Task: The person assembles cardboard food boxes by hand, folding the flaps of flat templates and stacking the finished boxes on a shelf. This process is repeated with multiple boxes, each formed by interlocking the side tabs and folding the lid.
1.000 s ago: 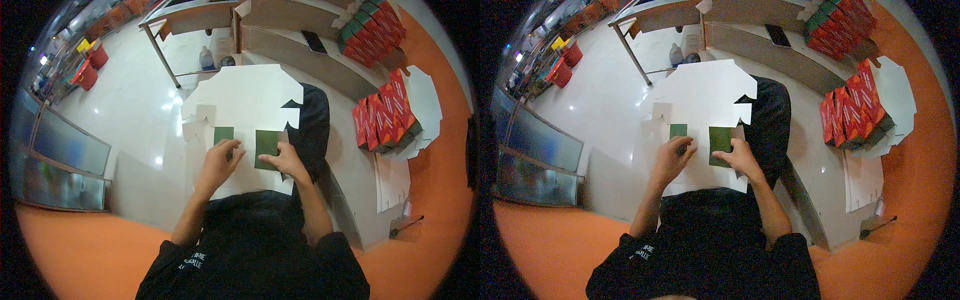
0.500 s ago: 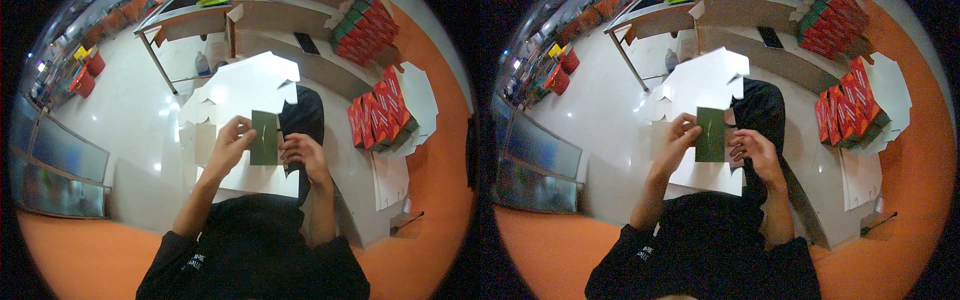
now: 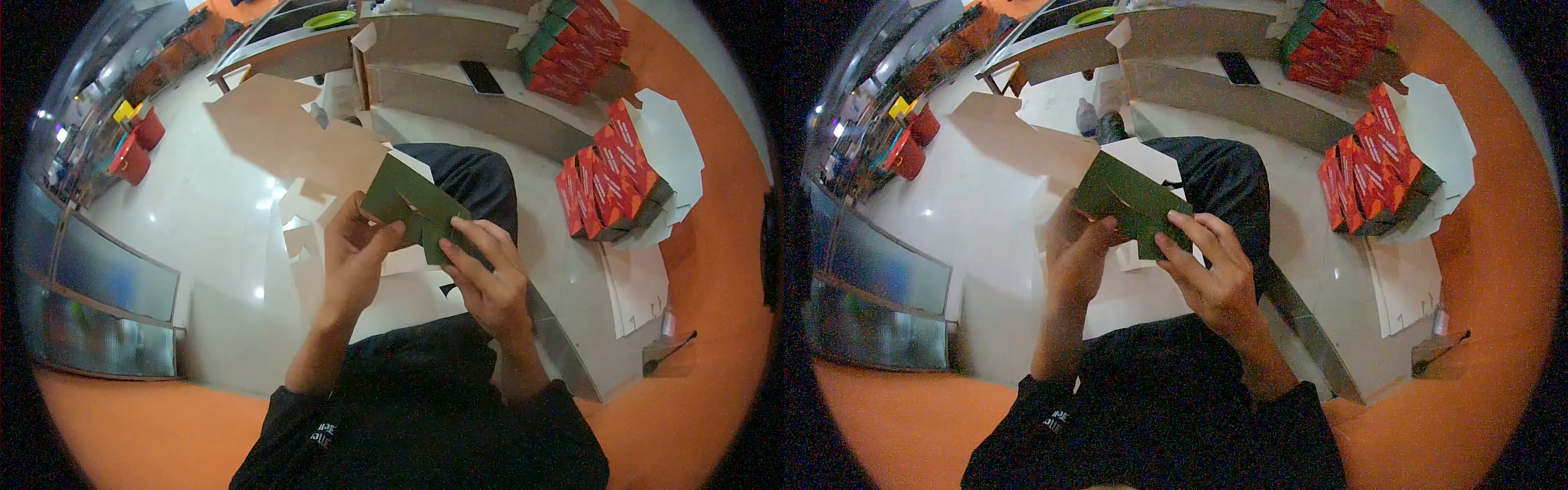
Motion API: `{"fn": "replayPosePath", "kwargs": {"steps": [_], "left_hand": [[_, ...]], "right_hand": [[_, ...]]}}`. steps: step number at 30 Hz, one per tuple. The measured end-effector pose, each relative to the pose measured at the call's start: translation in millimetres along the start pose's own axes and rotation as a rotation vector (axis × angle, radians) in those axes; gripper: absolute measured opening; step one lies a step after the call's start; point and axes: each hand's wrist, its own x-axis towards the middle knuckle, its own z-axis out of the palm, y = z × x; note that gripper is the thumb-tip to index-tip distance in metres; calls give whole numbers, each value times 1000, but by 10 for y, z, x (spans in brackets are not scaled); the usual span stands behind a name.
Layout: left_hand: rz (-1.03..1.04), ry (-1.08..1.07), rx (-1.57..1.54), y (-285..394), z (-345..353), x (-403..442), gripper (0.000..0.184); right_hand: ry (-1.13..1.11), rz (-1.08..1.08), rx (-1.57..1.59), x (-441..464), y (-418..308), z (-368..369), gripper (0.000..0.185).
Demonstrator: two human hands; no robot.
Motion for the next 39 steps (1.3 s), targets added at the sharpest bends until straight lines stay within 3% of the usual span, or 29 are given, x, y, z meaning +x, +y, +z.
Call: {"fn": "replayPosePath", "kwargs": {"steps": [7,9,11,13,14,15,17,20,21,23,26,28,30,35,39], "left_hand": [[-113,-85,181,-223,124,-163,34],[-30,-105,289,-303,165,-194,41],[29,-126,418,-325,146,-175,43],[365,-279,1182,-356,41,-212,29],[190,-166,1297,-311,26,-314,27],[159,-167,1329,-295,-33,-317,27],[160,-219,1332,-264,-143,-282,28],[182,-307,1300,-168,-260,-142,28],[195,-332,1283,-124,-272,-108,29],[244,-371,1213,22,-216,-63,29],[231,-486,1180,197,-77,-6,25],[107,-610,1272,268,-70,26,25],[114,-556,1181,341,-67,43,27],[192,-557,1057,381,-192,145,38],[0,-411,851,400,-190,236,33]], "right_hand": [[101,242,-2,-170,24,249,33],[125,329,36,-165,-13,258,27],[82,318,152,-182,47,232,33],[38,399,305,-220,0,185,31],[43,301,309,-305,12,245,29],[32,205,313,-384,62,285,28],[-101,69,400,-598,321,474,23],[86,481,441,-238,153,-11,18],[189,477,394,-254,225,-38,16],[321,176,294,-180,305,-160,23],[166,-10,179,14,249,-257,31],[58,51,166,138,229,-225,35],[25,63,67,228,286,-164,40],[-27,235,176,312,281,-255,41],[-95,152,141,340,256,-252,41]]}}
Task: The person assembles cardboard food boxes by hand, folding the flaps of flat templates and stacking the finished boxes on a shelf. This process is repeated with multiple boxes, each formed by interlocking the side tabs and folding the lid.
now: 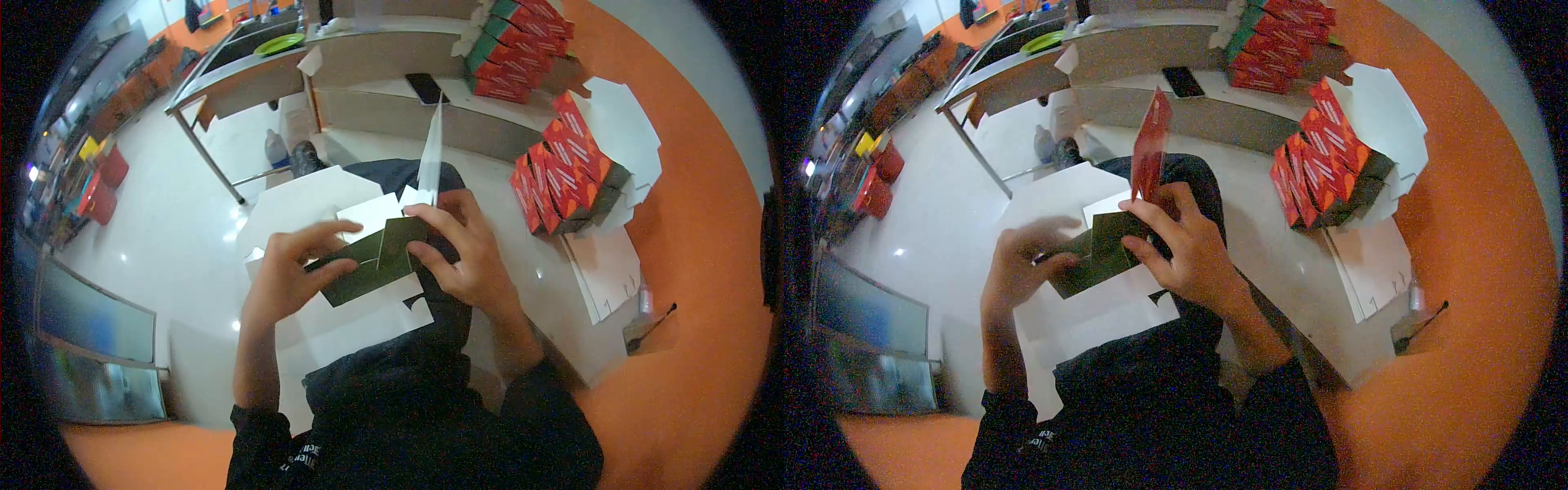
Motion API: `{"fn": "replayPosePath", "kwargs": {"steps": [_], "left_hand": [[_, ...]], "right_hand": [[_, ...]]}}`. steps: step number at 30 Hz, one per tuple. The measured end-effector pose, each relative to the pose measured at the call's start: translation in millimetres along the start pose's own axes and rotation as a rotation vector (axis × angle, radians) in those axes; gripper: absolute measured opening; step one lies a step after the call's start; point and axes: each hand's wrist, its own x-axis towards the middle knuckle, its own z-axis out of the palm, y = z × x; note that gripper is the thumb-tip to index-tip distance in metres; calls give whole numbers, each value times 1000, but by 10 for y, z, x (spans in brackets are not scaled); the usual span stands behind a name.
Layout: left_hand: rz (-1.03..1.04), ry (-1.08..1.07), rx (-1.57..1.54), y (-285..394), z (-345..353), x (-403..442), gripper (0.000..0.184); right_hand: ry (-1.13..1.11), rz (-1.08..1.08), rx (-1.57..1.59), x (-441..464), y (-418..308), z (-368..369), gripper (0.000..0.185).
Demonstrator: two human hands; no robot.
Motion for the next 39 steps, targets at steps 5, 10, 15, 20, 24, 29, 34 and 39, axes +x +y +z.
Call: {"fn": "replayPosePath", "kwargs": {"steps": [5,10,15,20,24,29,34,39], "left_hand": [[-28,124,-207,9,-3,0,32],[53,51,-156,19,-29,-18,29],[193,-2,33,47,-23,25,24],[264,-15,13,83,-18,29,24],[249,-12,32,163,-9,-10,23],[235,62,44,181,0,-18,22],[216,79,65,190,17,-11,21],[282,117,128,153,8,-48,33]], "right_hand": [[-12,-25,19,33,-182,31,36],[269,57,-104,15,-246,159,33],[132,-63,-109,11,-280,117,36],[-88,-89,2,82,-203,6,33],[-186,-95,-63,58,-210,-18,53],[-203,-134,-151,40,-256,0,79],[-170,-158,-184,58,-272,49,78],[-149,-134,-164,78,-229,18,73]]}}
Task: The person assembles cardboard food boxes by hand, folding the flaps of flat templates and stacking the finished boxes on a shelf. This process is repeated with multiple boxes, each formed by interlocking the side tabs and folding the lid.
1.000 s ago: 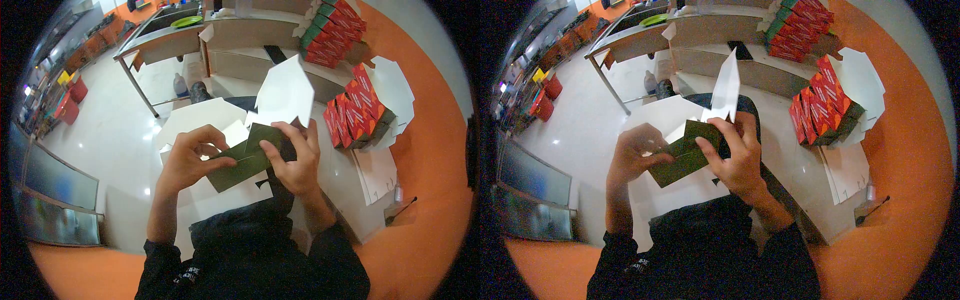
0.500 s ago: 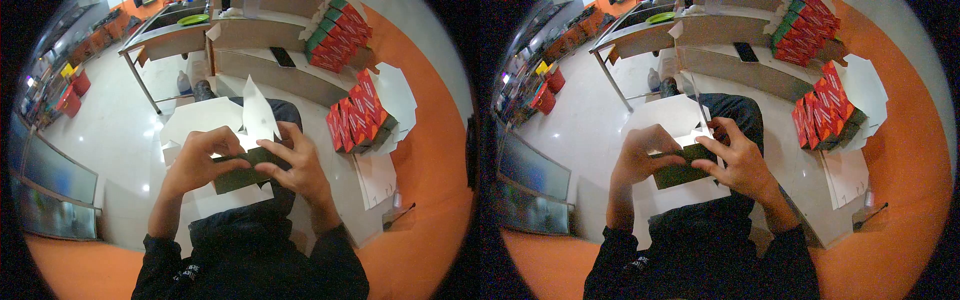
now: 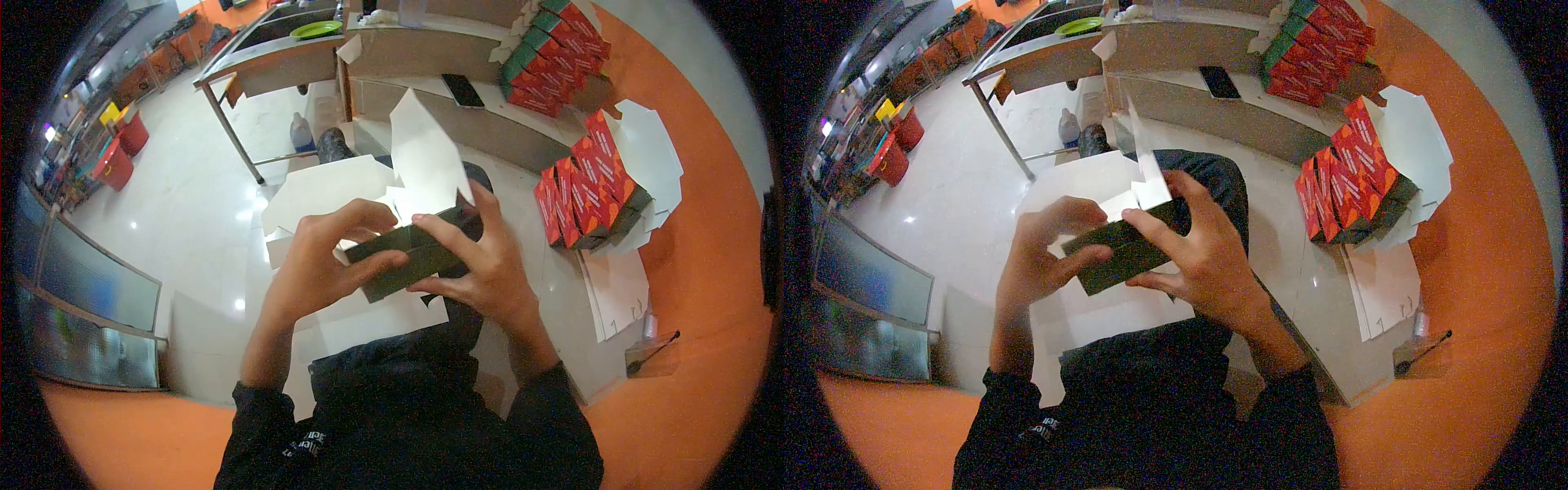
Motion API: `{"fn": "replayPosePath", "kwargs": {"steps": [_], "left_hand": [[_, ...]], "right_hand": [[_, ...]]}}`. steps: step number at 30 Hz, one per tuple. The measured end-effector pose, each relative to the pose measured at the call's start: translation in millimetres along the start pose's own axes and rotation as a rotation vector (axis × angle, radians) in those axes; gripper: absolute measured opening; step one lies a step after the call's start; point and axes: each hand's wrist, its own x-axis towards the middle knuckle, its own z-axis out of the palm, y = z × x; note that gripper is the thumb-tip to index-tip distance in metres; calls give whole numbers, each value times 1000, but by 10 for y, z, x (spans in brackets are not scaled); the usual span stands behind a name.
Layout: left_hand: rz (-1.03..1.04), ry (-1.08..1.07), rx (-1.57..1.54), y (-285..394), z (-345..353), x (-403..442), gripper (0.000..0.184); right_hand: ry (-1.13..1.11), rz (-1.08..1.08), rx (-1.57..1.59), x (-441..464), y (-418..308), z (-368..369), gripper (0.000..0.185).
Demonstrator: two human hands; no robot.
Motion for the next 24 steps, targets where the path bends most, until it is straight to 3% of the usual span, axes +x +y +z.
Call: {"fn": "replayPosePath", "kwargs": {"steps": [3,6,12,15,18,21,22,24], "left_hand": [[47,-83,82,-40,-88,-72,47],[-38,-99,51,-26,-95,-132,52],[67,-101,35,-61,-67,-128,52],[-16,-152,-4,-71,-68,-156,61],[97,-46,-44,-92,-69,-129,72],[102,-236,214,-246,-272,-142,82],[48,-294,245,-301,-319,-194,67],[60,-376,221,-434,-316,-286,53]], "right_hand": [[17,36,-5,6,31,-29,71],[2,34,-29,39,18,-43,71],[-53,67,-2,41,26,-26,70],[-63,89,42,19,52,-48,71],[-59,111,124,19,51,-139,71],[-52,71,186,19,99,-342,71],[-45,59,206,27,120,-418,72],[-48,-1,312,-5,229,-507,74]]}}
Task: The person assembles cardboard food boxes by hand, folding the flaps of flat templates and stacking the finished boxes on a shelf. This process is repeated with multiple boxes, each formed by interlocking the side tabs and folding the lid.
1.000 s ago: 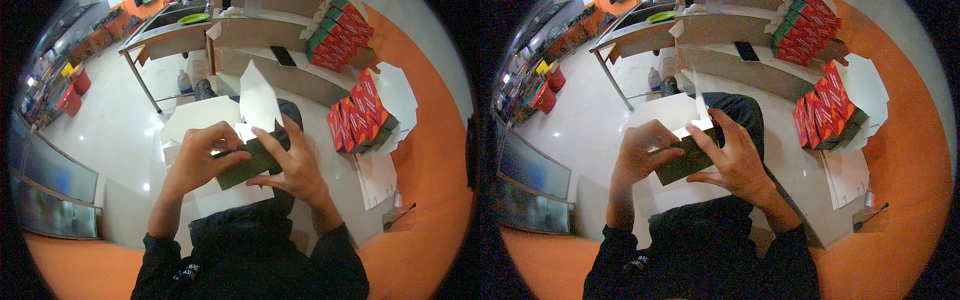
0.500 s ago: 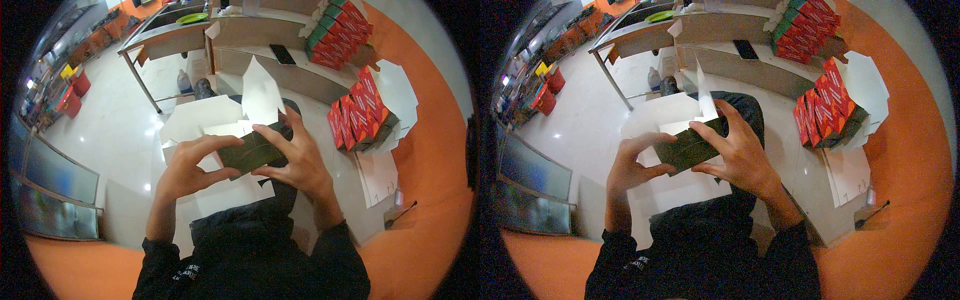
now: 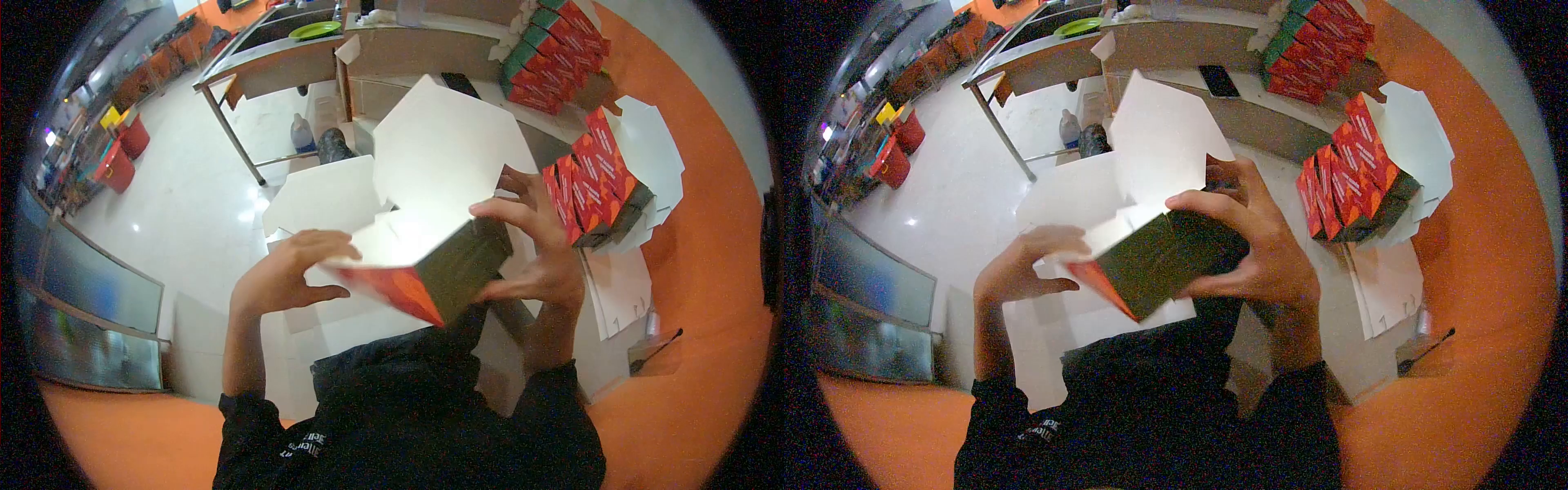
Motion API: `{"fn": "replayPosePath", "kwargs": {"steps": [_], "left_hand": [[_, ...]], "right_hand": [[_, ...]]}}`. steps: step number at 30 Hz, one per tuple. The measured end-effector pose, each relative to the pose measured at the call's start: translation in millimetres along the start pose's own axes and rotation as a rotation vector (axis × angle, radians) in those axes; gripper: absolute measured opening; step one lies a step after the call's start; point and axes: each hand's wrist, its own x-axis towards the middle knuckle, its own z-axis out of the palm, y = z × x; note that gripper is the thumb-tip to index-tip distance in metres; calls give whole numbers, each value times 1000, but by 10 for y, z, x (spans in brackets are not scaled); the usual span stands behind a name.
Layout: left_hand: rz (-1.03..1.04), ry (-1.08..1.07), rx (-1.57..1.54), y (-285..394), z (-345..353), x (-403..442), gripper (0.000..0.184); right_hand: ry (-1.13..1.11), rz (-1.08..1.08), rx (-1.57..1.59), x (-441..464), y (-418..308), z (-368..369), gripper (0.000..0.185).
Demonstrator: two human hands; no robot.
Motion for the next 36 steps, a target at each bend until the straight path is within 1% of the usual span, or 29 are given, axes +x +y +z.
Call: {"fn": "replayPosePath", "kwargs": {"steps": [1,2,3,4,5,6,7,9,10,11,13,14,16,17,18,19,20,21,22,23,24,25,26,27,29,30,33,36], "left_hand": [[10,-37,-11,-10,24,-35,46],[-122,-87,-137,14,50,-90,32],[-124,-29,-124,69,59,-89,32],[-125,30,-111,109,72,-90,32],[-127,90,-100,141,94,-77,32],[-87,155,-23,156,143,-34,26],[-94,112,6,228,133,31,24],[-113,25,62,422,82,172,21],[-84,59,105,431,146,218,20],[-143,34,-55,471,137,264,20],[-263,-17,-380,525,66,335,21],[-264,-62,-429,476,44,359,31],[-269,-64,-800,325,140,329,40],[-268,-65,-986,224,211,304,45],[-214,-72,-1038,136,247,275,51],[-151,-55,-1024,69,273,257,51],[-87,-39,-1010,18,293,252,51],[-23,-24,-997,8,306,261,51],[22,15,-820,52,324,269,43],[-27,-65,-714,45,343,283,39],[-77,-142,-607,27,371,291,35],[-127,-216,-499,22,388,299,32],[-136,-165,-444,44,402,312,22],[-128,-138,-417,26,391,314,21],[-112,-86,-364,-32,364,330,20],[-122,-44,-424,-12,361,335,19],[-175,-61,-355,79,289,320,18],[-271,-94,-423,95,247,289,19]], "right_hand": [[12,-17,29,2,38,-17,73],[24,-36,60,29,62,-24,72],[35,-54,90,50,70,-17,71],[143,-55,-173,80,38,-9,67],[222,-29,-229,84,20,27,66],[299,-5,-287,62,-6,75,65],[376,20,-345,43,-44,136,63],[177,-130,-126,38,-188,357,59],[48,-189,-45,35,-268,496,60],[-62,-233,-30,44,-295,638,65],[-68,-170,-75,69,-307,840,67],[-47,-133,-103,55,-273,869,66],[-11,-65,-160,38,-179,880,63],[-3,-69,-160,31,-118,865,61],[8,-70,-160,26,-47,833,59],[19,-72,-162,28,-1,799,57],[19,-4,-62,32,-3,760,47],[38,-5,-46,21,35,711,44],[58,-7,-31,15,80,656,41],[78,-10,-16,12,102,627,39],[111,51,41,28,35,584,30],[112,37,28,35,34,572,29],[114,23,17,47,42,560,28],[115,9,6,55,44,552,28],[27,-62,-166,90,-11,541,28],[-17,-96,-253,96,-32,544,28],[-18,-159,-321,85,-3,597,32],[185,-153,-268,89,-1,622,34]]}}
